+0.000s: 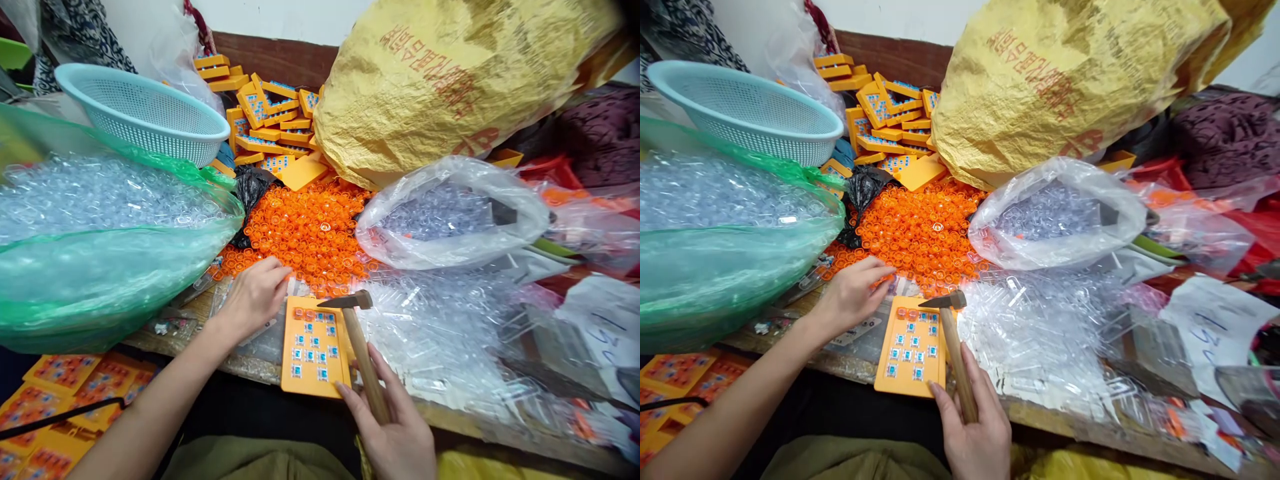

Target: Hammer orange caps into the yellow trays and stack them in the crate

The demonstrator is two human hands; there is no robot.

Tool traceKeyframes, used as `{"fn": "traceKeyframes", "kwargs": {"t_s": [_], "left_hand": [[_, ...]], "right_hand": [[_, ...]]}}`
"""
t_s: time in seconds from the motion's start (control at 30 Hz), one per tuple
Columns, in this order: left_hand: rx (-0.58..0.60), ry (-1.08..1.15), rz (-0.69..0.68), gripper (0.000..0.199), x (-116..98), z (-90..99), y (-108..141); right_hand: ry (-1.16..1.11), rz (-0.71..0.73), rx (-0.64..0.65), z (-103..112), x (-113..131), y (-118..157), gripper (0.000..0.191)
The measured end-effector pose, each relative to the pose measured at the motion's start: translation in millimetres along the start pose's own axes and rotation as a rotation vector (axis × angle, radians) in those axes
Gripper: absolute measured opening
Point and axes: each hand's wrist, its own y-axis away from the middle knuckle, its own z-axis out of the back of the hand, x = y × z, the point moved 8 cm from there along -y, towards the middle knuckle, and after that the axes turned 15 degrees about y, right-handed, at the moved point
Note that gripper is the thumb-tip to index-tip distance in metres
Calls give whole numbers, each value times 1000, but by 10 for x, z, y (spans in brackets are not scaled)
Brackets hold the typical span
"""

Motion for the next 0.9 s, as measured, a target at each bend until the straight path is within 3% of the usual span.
{"fn": "traceKeyframes", "kwargs": {"t_s": [0.07,0.17,0.27,0.37,0.47,0.6,0.73,0.8,0.9], "left_hand": [[-123,-6,-110,23,-7,92,274],[-120,73,-143,23,90,24,583],[-96,186,-135,23,163,-43,698],[-192,261,-144,21,97,17,655],[-306,372,-149,26,-111,65,498],[-144,453,-120,43,-411,-194,202],[-11,449,61,53,-338,-447,95],[-10,480,125,57,-267,-487,106],[-25,536,191,59,-206,-493,131]], "right_hand": [[-29,-50,2,-13,5,0,59],[-60,-123,-33,-13,39,20,59],[-82,-170,-44,5,61,49,59],[-52,-164,-46,89,47,41,60],[45,-65,-79,244,82,-20,53],[145,158,-172,452,334,-78,35],[235,318,-281,548,552,-26,28],[293,399,-235,485,577,-4,31],[403,500,-59,307,523,0,40]]}}
